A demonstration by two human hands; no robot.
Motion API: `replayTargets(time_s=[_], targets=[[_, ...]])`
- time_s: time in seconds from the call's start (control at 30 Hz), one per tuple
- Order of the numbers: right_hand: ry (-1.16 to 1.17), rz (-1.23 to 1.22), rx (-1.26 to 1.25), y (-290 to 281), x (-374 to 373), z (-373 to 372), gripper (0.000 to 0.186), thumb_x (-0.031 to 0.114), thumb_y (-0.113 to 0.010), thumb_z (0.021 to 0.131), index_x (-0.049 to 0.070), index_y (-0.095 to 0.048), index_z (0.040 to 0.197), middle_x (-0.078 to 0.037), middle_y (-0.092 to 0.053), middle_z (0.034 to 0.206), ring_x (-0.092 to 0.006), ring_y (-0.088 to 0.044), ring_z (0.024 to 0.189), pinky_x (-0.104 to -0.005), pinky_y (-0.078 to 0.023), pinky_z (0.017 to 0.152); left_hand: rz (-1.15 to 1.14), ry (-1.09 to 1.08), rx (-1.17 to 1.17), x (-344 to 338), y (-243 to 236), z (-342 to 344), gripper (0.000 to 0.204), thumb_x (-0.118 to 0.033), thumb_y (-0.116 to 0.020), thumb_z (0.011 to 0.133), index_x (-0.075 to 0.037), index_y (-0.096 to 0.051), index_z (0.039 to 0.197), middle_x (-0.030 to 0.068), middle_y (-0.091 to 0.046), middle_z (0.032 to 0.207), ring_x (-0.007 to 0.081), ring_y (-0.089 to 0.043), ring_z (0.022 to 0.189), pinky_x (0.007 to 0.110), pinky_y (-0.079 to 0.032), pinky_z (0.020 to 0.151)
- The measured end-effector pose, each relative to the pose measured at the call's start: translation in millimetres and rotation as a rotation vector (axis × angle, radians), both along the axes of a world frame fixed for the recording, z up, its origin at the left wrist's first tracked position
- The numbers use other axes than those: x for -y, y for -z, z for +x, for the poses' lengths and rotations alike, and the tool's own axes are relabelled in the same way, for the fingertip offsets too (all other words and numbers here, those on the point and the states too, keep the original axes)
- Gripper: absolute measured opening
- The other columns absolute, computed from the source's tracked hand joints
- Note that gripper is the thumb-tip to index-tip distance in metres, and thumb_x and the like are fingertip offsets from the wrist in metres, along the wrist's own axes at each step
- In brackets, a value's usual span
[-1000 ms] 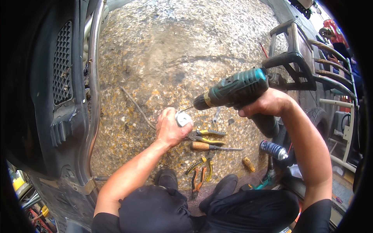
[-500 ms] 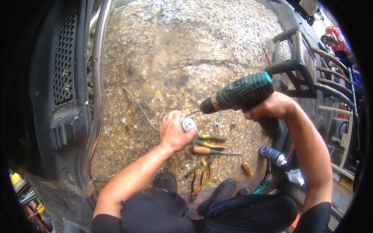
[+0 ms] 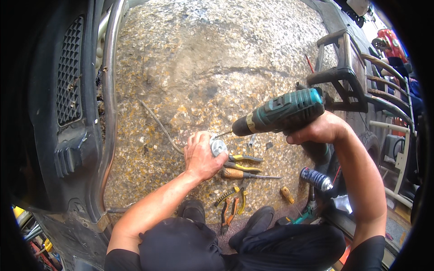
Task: The person disassembles a scooter part, cleans it with a cloth, applies lubricant, and reassembles it using a cordless drill. They then install the part onto the scooter and secure it with screws.
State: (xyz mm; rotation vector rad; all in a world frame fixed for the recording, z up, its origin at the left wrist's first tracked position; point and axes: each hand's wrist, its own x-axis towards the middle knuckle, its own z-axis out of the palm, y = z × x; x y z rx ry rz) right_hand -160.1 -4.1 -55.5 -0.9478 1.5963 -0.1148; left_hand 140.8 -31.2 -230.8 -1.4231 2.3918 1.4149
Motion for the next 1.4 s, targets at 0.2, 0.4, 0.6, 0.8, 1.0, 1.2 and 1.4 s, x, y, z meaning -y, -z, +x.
replayTargets(time_s=[0.2, 0.4, 0.6, 0.8, 1.0, 1.2, 1.4], targets=[[-0.021, -0.017, 0.009, -4, -1, 1, 0.049, 0.011, -0.086, 0.074, 0.006, -0.072, 0.121, -0.008, -0.075, 0.108, -0.0171, -0.067, 0.098, -0.0358, -0.054, 0.092, -0.009, 0.005, 0.006, -3, -3, 0, 0.064, -0.038, -0.069, 0.076, 0.0, -0.054, 0.126, 0.0179, -0.052, 0.126, 0.0335, -0.046, 0.124, 0.048, -0.037, 0.105], [-0.008, -0.021, 0.009, -5, -5, 4, 0.05, 0.01, -0.086, 0.074, 0.005, -0.071, 0.122, -0.008, -0.076, 0.11, -0.0177, -0.067, 0.1, -0.0361, -0.053, 0.094, -0.024, 0.001, -0.015, -4, -2, 1, 0.063, -0.038, -0.069, 0.077, 0.0, -0.054, 0.125, 0.0184, -0.052, 0.126, 0.0339, -0.047, 0.124, 0.048, -0.037, 0.105], [0.024, -0.023, 0.036, -2, -9, 5, 0.051, 0.009, -0.086, 0.074, 0.005, -0.071, 0.122, -0.008, -0.076, 0.11, -0.0175, -0.067, 0.1, -0.0359, -0.053, 0.095, -0.027, -0.005, -0.014, -3, 1, 1, 0.062, -0.039, -0.068, 0.078, -0.002, -0.055, 0.125, 0.0177, -0.053, 0.126, 0.0338, -0.047, 0.124, 0.049, -0.038, 0.104], [0.008, -0.028, 0.031, -5, -9, 2, 0.05, 0.009, -0.086, 0.074, 0.005, -0.071, 0.122, -0.008, -0.076, 0.111, -0.0171, -0.067, 0.101, -0.0355, -0.053, 0.094, -0.057, -0.028, -0.097, -3, 6, 3, 0.055, -0.039, -0.064, 0.08, -0.002, -0.06, 0.12, 0.019, -0.058, 0.123, 0.0346, -0.051, 0.12, 0.048, -0.041, 0.101], [-0.037, -0.064, 0.0, -8, -4, 8, 0.047, 0.012, -0.086, 0.077, 0.004, -0.071, 0.122, -0.009, -0.076, 0.111, -0.017, -0.067, 0.101, -0.0356, -0.054, 0.095, 0.208, -0.115, -0.243, 22, 14, 5, 0.038, -0.033, -0.055, 0.086, 0.001, -0.07, 0.095, 0.0205, -0.067, 0.103, 0.0339, -0.062, 0.1, 0.044, -0.048, 0.088], [-0.04, -0.132, 0.031, -16, -6, 15, 0.048, 0.016, -0.087, 0.079, 0.004, -0.071, 0.122, -0.009, -0.076, 0.112, -0.0173, -0.069, 0.102, -0.0355, -0.054, 0.096, 0.549, -0.173, -0.236, 40, 9, 3, 0.028, -0.021, -0.058, 0.088, 0.002, -0.074, 0.086, 0.0149, -0.074, 0.089, 0.0238, -0.069, 0.084, 0.039, -0.053, 0.076], [-0.02, -0.167, 0.045, -12, -7, 16, 0.047, 0.016, -0.087, 0.08, 0.004, -0.071, 0.123, -0.01, -0.076, 0.114, -0.0166, -0.069, 0.103, -0.0354, -0.054, 0.096, -0.035, -0.07, -0.236, 15, -2, 3, 0.032, -0.02, -0.067, 0.087, -0.001, -0.067, 0.112, 0.018, -0.07, 0.103, 0.0319, -0.066, 0.1, 0.045, -0.052, 0.089]])
